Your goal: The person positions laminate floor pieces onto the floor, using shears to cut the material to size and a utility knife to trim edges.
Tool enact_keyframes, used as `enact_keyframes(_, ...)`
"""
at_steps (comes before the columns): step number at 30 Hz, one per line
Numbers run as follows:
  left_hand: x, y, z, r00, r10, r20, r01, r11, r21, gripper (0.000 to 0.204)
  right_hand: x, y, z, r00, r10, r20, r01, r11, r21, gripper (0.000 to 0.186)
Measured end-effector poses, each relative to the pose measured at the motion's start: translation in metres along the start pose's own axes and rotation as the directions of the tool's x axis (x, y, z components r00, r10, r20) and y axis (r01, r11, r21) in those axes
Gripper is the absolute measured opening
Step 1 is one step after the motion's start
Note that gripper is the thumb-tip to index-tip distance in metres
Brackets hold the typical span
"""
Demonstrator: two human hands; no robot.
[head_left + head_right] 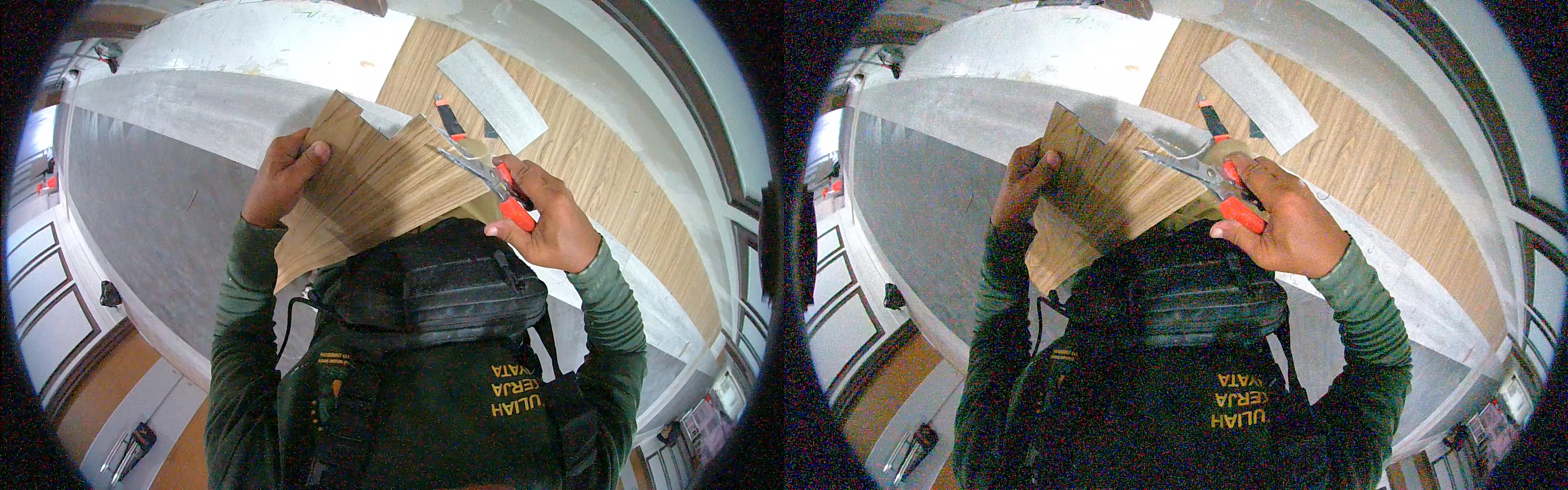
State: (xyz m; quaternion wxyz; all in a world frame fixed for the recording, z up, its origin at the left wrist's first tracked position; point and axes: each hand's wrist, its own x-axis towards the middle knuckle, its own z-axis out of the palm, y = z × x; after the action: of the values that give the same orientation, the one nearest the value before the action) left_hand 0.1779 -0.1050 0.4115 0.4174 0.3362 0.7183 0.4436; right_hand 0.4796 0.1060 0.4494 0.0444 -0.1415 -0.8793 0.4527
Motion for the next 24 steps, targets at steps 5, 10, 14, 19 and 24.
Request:
enact_keyframes(5, -0.002, 0.008, 0.007, 0.999, -0.028, -0.042, 0.027, 1.000, -0.011, 0.046, -0.003, 0.007, 0.007, 0.999, -0.016, -0.045, 0.015, 0.999, -0.029, 0.067)
enact_keyframes(10, -0.002, 0.014, 0.009, 1.000, -0.015, -0.016, 0.014, 0.999, -0.037, 0.047, -0.003, 0.011, 0.011, 0.997, -0.025, -0.066, 0.023, 0.999, -0.038, 0.066)
enact_keyframes(14, -0.002, 0.005, -0.001, 1.000, -0.015, 0.014, 0.015, 1.000, 0.008, 0.048, -0.002, 0.009, 0.012, 0.997, 0.000, -0.073, -0.002, 1.000, -0.031, 0.065)
enact_keyframes(19, -0.001, 0.010, 0.005, 1.000, 0.000, 0.004, 0.000, 0.999, -0.046, 0.047, -0.003, 0.012, 0.014, 0.996, -0.001, -0.091, -0.005, 0.998, -0.062, 0.063)
enact_keyframes(24, 0.001, 0.003, 0.002, 1.000, 0.019, -0.019, -0.019, 0.999, 0.041, 0.047, -0.001, 0.008, 0.011, 0.996, 0.064, -0.068, -0.066, 0.998, -0.023, 0.062)
